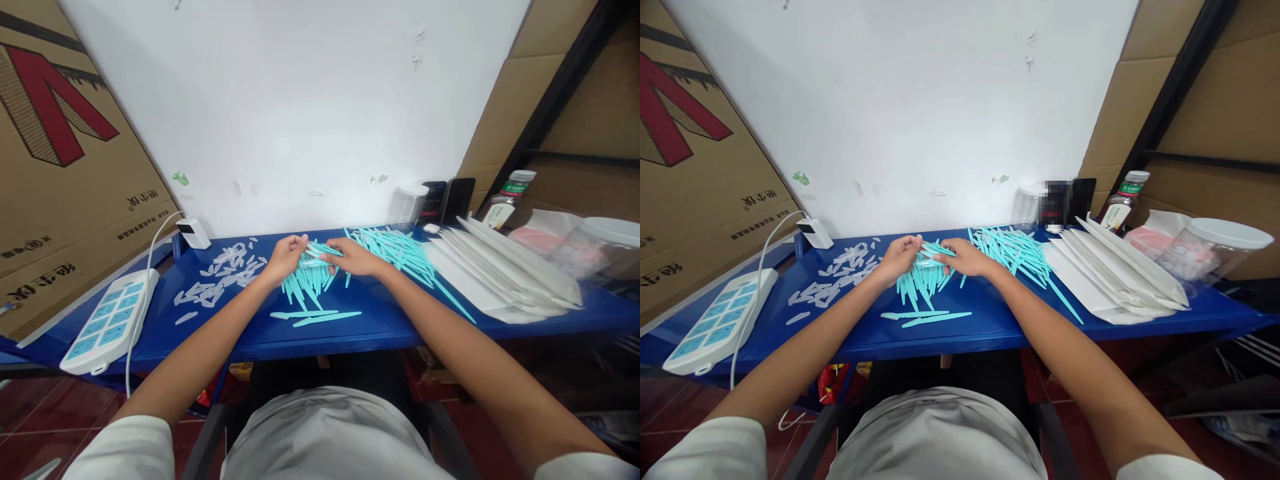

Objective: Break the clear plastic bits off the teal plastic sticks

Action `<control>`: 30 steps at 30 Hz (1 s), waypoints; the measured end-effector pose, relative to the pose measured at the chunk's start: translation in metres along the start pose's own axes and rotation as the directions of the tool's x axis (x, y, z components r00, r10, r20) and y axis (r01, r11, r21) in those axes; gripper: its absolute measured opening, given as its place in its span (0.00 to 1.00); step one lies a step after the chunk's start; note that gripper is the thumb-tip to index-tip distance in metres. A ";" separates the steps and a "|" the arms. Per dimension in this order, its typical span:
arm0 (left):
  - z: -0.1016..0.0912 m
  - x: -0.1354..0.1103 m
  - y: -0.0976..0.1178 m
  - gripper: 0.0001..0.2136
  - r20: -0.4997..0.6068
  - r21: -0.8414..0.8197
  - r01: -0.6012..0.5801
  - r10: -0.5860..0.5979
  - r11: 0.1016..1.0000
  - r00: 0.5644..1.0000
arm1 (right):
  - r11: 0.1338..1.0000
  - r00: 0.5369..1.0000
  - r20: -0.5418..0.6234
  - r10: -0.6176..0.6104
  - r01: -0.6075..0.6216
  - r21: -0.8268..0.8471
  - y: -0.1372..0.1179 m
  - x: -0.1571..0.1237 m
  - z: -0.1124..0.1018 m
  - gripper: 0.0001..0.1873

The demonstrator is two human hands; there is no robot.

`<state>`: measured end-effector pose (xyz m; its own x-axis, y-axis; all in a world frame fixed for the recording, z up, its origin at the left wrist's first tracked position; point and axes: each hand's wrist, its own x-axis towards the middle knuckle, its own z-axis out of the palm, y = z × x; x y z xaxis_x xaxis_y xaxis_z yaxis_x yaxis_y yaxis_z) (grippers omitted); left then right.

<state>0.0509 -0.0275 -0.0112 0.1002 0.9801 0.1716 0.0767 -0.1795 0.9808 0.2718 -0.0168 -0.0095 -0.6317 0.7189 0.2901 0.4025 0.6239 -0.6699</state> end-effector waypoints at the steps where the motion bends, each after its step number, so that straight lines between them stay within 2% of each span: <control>1: -0.001 0.001 0.001 0.18 -0.023 -0.056 0.050 -0.051 0.997 0.998 | 1.000 1.000 0.005 0.010 -0.010 -0.002 0.001 0.000 -0.001 0.20; 4: -0.010 0.006 0.004 0.12 -0.011 -0.290 0.223 -0.236 0.931 0.972 | 0.999 1.000 -0.015 0.027 -0.028 -0.023 0.002 -0.001 -0.003 0.21; 6: -0.019 0.009 0.007 0.10 0.094 -0.446 0.332 -0.325 0.831 0.941 | 0.998 0.998 -0.045 0.032 -0.034 -0.049 0.003 -0.001 -0.004 0.21; 8: -0.026 0.012 0.009 0.07 0.179 -0.545 0.384 -0.344 0.745 0.922 | 0.997 0.997 -0.063 0.038 -0.043 -0.069 0.003 -0.001 -0.005 0.22; 11: -0.032 0.013 0.010 0.12 0.236 -0.609 0.394 -0.317 0.688 0.919 | 0.995 0.996 -0.075 0.047 -0.053 -0.085 0.006 0.000 -0.005 0.23; 16: -0.035 0.015 0.010 0.18 0.229 -0.627 0.356 -0.272 0.693 0.935 | 0.993 0.995 -0.094 0.044 -0.054 -0.109 0.009 0.001 -0.005 0.24; 22: -0.033 0.014 0.008 0.09 0.223 -0.545 0.302 -0.212 0.783 0.952 | 0.995 0.995 -0.094 0.031 -0.041 -0.096 0.006 0.000 -0.006 0.22; 26: -0.031 0.011 0.007 0.18 0.262 -0.479 0.322 -0.217 0.817 0.940 | 0.995 0.995 -0.090 0.036 -0.044 -0.087 0.004 -0.001 -0.005 0.22; 30: -0.027 0.007 0.010 0.18 0.254 -0.425 0.333 -0.242 0.842 0.936 | 1.000 0.996 -0.086 0.013 -0.015 -0.027 0.001 -0.001 -0.004 0.25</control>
<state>0.0258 -0.0200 0.0027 0.3272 0.9396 -0.1005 -0.3239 0.2114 0.9222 0.2755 -0.0161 -0.0080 -0.5673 0.7506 0.3388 0.4296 0.6208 -0.6558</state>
